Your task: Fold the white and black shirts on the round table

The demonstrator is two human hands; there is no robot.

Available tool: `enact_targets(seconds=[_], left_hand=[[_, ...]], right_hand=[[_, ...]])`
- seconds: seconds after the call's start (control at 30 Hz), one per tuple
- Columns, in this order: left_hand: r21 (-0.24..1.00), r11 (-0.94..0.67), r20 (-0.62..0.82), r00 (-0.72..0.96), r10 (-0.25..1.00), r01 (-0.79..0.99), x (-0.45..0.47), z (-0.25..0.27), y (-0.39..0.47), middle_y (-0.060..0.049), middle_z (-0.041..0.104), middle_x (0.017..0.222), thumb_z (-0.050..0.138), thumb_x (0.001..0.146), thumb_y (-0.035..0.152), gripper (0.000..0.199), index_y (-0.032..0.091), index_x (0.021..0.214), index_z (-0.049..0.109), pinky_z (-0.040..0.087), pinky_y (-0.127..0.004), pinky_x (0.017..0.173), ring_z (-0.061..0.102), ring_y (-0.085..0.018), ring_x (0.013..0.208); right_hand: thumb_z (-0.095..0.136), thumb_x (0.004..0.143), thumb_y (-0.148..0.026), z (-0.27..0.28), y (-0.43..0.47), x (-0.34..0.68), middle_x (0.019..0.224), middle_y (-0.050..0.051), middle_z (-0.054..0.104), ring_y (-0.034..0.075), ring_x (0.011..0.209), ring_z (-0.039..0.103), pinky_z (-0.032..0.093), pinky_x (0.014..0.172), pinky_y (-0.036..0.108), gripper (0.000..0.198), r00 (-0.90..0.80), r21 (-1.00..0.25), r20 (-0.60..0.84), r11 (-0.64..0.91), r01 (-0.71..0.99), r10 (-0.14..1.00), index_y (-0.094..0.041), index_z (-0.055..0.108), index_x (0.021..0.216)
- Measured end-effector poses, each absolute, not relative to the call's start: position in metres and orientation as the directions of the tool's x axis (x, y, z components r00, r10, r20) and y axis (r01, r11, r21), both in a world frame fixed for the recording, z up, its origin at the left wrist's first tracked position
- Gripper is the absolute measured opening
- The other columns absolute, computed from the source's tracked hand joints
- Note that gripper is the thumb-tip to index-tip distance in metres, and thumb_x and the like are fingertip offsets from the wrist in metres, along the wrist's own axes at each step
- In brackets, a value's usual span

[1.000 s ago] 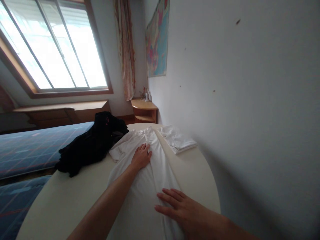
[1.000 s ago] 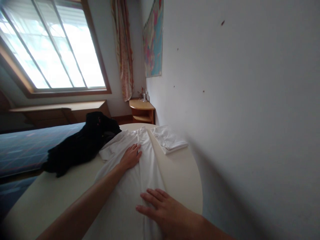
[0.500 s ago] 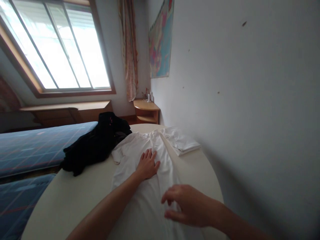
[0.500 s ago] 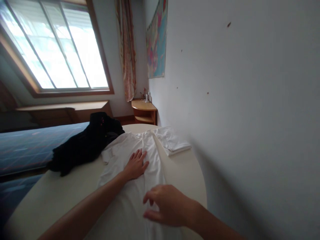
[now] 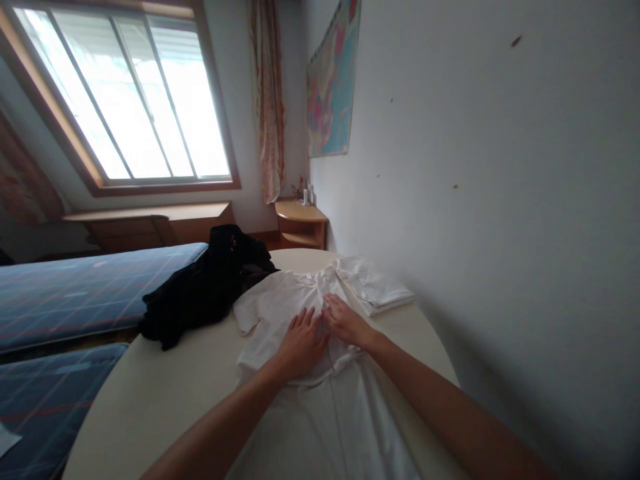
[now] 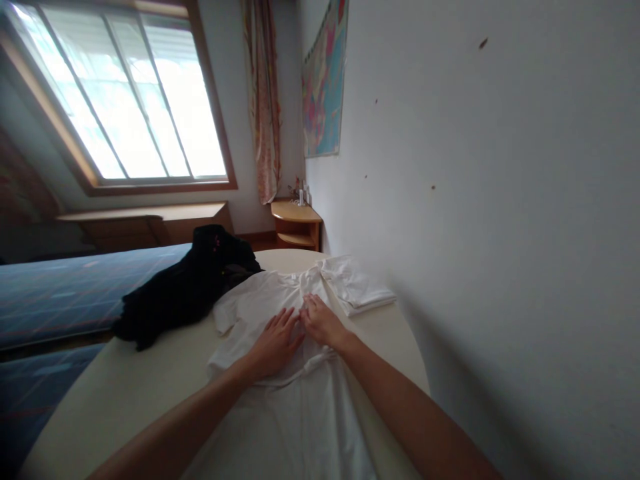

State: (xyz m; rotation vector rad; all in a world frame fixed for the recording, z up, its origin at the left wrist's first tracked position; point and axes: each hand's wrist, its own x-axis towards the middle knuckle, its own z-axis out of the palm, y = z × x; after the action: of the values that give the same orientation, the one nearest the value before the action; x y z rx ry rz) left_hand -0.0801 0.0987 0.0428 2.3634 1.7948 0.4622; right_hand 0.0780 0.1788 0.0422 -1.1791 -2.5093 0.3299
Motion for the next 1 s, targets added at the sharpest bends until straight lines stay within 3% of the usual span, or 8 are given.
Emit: enact_targets(seconds=[0.27, 0.33, 0.4, 0.53, 0.6, 0.73, 0.9, 1.0], left_hand=[[0.253, -0.083, 0.243, 0.020, 0.970, 0.964, -0.131, 0.059, 0.098, -0.015, 0.046, 0.150, 0.046, 0.097, 0.034, 0.042, 0.017, 0.134, 0.053, 0.031, -0.049, 0.115, 0.038, -0.033, 0.141], [0.251, -0.243, 0.298, 0.164, 0.940, 0.937, -0.126, 0.064, 0.080, -0.012, 0.050, 0.147, 0.048, 0.095, 0.031, 0.039, 0.022, 0.132, 0.055, 0.033, -0.049, 0.115, 0.044, -0.030, 0.137], [0.249, -0.523, 0.305, 0.447, 0.841, 0.815, -0.114, 0.069, 0.057, -0.009, 0.052, 0.146, 0.050, 0.094, 0.030, 0.041, 0.026, 0.135, 0.053, 0.037, -0.044, 0.113, 0.048, -0.026, 0.133], [0.052, -0.898, 0.255, 0.864, 0.435, 0.437, -0.086, 0.066, 0.019, -0.004, 0.037, 0.158, 0.046, 0.100, 0.042, 0.048, 0.029, 0.146, 0.042, 0.034, -0.041, 0.116, 0.036, -0.024, 0.144], [-0.109, -0.929, 0.262, 0.912, 0.317, 0.354, -0.076, 0.055, 0.011, -0.003, 0.034, 0.160, 0.038, 0.104, 0.037, 0.042, 0.032, 0.146, 0.043, 0.035, -0.039, 0.115, 0.034, -0.023, 0.145], [-0.302, -0.877, 0.329, 0.905, 0.271, 0.373, -0.062, 0.021, 0.005, -0.004, 0.039, 0.157, 0.035, 0.105, 0.039, 0.043, 0.035, 0.148, 0.039, 0.044, -0.040, 0.108, 0.043, -0.025, 0.140], [-0.360, -0.823, 0.425, 0.863, 0.274, 0.439, -0.037, -0.021, -0.007, 0.000, 0.044, 0.154, 0.039, 0.105, 0.038, 0.044, 0.040, 0.149, 0.037, 0.049, -0.040, 0.104, 0.050, -0.024, 0.135], [-0.366, -0.813, 0.440, 0.854, 0.278, 0.453, -0.018, -0.043, -0.018, 0.002, 0.045, 0.153, 0.041, 0.104, 0.038, 0.039, 0.031, 0.142, 0.048, 0.051, -0.036, 0.103, 0.052, -0.022, 0.133]], right_hand=[[0.022, 0.101, -0.055, 0.043, 0.224, 0.037, 0.165, 0.011, 0.014, 0.031, 0.152, 0.007, 0.007, 0.121, 0.049, 0.071, -0.419, -0.340, -0.055, 0.377, 0.861, 0.906, -0.012, 0.022, 0.157], [0.021, 0.101, -0.057, 0.041, 0.232, 0.030, 0.166, 0.008, 0.011, 0.030, 0.152, 0.004, 0.004, 0.121, 0.049, 0.071, -0.420, -0.320, -0.064, 0.379, 0.868, 0.905, -0.015, 0.020, 0.158], [0.021, 0.100, -0.059, 0.039, 0.240, 0.026, 0.166, 0.007, 0.010, 0.029, 0.152, 0.003, 0.003, 0.121, 0.049, 0.072, -0.425, -0.308, -0.072, 0.385, 0.870, 0.902, -0.016, 0.020, 0.158], [0.019, 0.099, -0.061, 0.035, 0.248, 0.023, 0.166, 0.005, 0.011, 0.027, 0.152, 0.004, 0.003, 0.121, 0.047, 0.072, -0.430, -0.291, -0.032, 0.403, 0.868, 0.902, -0.019, 0.022, 0.158], [0.017, 0.099, -0.062, 0.032, 0.248, 0.024, 0.166, 0.004, 0.013, 0.026, 0.152, 0.005, 0.002, 0.121, 0.045, 0.073, -0.429, -0.282, 0.003, 0.413, 0.866, 0.903, -0.020, 0.023, 0.158], [0.014, 0.098, -0.065, 0.030, 0.243, 0.029, 0.166, 0.005, 0.014, 0.026, 0.152, 0.006, 0.003, 0.121, 0.043, 0.078, -0.434, -0.283, 0.033, 0.425, 0.860, 0.900, -0.017, 0.018, 0.159], [0.016, 0.097, -0.067, 0.034, 0.230, 0.038, 0.166, 0.008, 0.013, 0.027, 0.152, 0.005, 0.002, 0.121, 0.043, 0.083, -0.425, -0.291, -0.011, 0.404, 0.867, 0.905, -0.011, 0.014, 0.159], [0.020, 0.096, -0.067, 0.042, 0.218, 0.042, 0.164, 0.011, 0.018, 0.030, 0.151, 0.010, 0.006, 0.120, 0.045, 0.083, -0.410, -0.299, -0.022, 0.385, 0.873, 0.912, -0.010, 0.021, 0.157]])
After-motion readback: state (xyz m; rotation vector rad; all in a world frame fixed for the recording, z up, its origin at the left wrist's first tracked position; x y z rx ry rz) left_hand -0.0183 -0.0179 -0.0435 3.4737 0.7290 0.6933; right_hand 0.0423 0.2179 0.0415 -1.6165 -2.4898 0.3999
